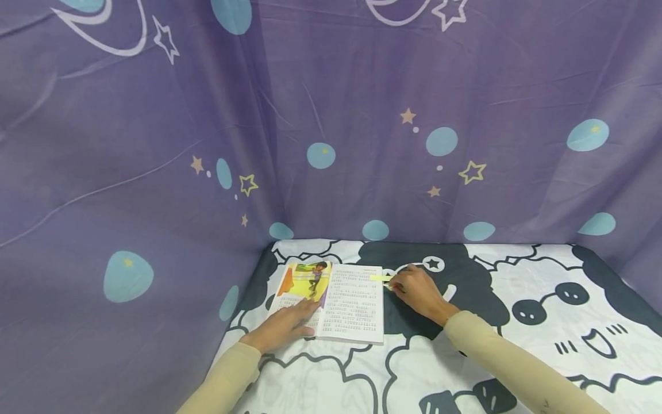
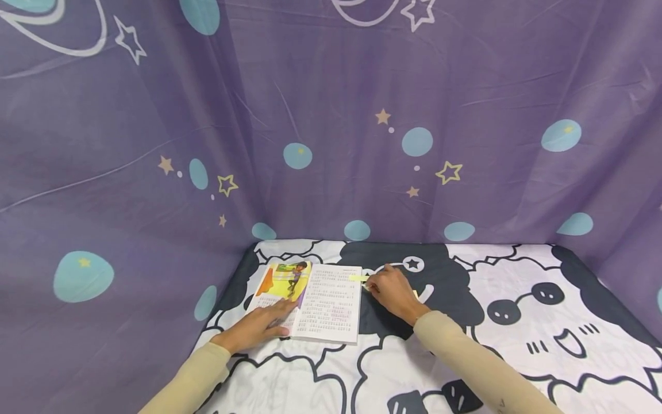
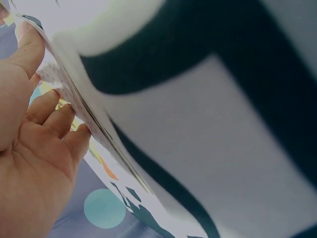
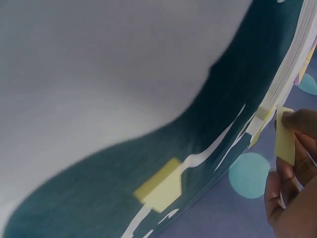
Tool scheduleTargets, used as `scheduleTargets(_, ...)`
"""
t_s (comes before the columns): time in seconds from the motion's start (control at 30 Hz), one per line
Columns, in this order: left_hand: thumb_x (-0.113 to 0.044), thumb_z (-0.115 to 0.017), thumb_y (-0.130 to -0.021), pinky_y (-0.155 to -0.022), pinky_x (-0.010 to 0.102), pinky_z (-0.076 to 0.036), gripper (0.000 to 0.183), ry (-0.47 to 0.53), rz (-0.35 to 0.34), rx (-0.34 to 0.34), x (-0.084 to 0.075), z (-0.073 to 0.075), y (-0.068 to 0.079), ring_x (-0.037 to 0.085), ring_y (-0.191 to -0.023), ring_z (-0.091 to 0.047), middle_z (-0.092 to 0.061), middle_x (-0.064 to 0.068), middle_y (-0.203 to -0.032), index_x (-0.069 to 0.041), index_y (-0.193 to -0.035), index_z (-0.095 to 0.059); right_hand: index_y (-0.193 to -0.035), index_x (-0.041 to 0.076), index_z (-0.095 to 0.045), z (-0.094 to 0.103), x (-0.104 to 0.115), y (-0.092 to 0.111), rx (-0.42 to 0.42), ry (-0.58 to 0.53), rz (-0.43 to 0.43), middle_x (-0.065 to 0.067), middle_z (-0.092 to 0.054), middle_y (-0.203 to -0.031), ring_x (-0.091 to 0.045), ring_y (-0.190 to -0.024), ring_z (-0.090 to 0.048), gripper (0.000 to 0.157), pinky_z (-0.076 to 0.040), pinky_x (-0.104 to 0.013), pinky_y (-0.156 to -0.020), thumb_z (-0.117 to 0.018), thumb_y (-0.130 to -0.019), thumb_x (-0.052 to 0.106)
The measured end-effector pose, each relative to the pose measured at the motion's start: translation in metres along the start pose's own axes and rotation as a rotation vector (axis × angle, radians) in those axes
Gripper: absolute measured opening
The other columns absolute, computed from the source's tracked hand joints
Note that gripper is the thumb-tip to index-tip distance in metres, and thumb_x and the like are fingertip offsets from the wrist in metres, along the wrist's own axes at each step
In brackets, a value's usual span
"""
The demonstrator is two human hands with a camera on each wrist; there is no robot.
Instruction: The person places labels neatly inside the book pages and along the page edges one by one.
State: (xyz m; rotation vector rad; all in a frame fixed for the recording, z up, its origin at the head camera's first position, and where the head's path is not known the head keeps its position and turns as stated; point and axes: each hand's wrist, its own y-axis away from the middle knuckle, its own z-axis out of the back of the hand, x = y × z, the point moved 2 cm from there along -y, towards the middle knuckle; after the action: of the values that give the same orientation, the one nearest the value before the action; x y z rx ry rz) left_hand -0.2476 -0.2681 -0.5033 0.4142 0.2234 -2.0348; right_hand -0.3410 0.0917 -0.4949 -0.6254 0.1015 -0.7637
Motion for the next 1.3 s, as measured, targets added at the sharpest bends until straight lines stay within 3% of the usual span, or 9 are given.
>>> scheduleTargets(0.37,-0.042,-0.064,-0.100,-0.118,0.059,-0.033,0.070,0.018,0.003,0.001,-0.001,0.000,0.002,0.037,-0.149,-0.036,-0.036,0.019,-0.162,-0.019,-0.161,-0.038,-0.082,0.015,-0.078,-0.013,0.008,-0.010,-0.061,-0.010,0.031,0.004,-0.075,-0.080,-0.011,-0.070,-0.044,0.018,-0.045,-0.026,-0.061,-0.087,-0.077,0.000)
scheduleTargets(0.67,-0.043,-0.063,-0.100,-0.119,0.058,-0.033,0.070,0.014,0.012,0.003,0.000,-0.001,0.001,0.036,-0.149,-0.035,-0.037,0.017,-0.162,-0.020,-0.161,-0.038,-0.083,0.016,-0.078,-0.020,0.018,-0.017,-0.032,0.009,0.031,0.005,-0.074,-0.083,-0.013,-0.072,-0.044,0.016,-0.045,-0.028,-0.063,-0.087,-0.079,0.003)
scheduleTargets(1.07,-0.041,-0.063,-0.100,-0.118,0.060,-0.033,0.069,0.005,0.000,0.000,-0.002,0.001,0.000,0.037,-0.149,-0.036,-0.037,0.018,-0.162,-0.019,-0.161,-0.039,-0.088,0.019,-0.080,-0.027,0.021,-0.018,0.071,0.060,0.028,0.005,-0.076,-0.091,-0.013,-0.079,-0.047,0.011,-0.044,-0.031,-0.071,-0.085,-0.084,0.010)
scheduleTargets(1.3,-0.041,-0.063,-0.100,-0.118,0.059,-0.034,0.069,-0.006,-0.001,-0.003,-0.001,0.002,0.000,0.036,-0.149,-0.036,-0.037,0.018,-0.162,-0.019,-0.160,-0.039,-0.087,0.018,-0.080,-0.027,0.023,-0.021,0.078,0.058,0.049,0.004,-0.076,-0.090,-0.015,-0.080,-0.048,0.011,-0.042,-0.033,-0.070,-0.085,-0.084,0.009)
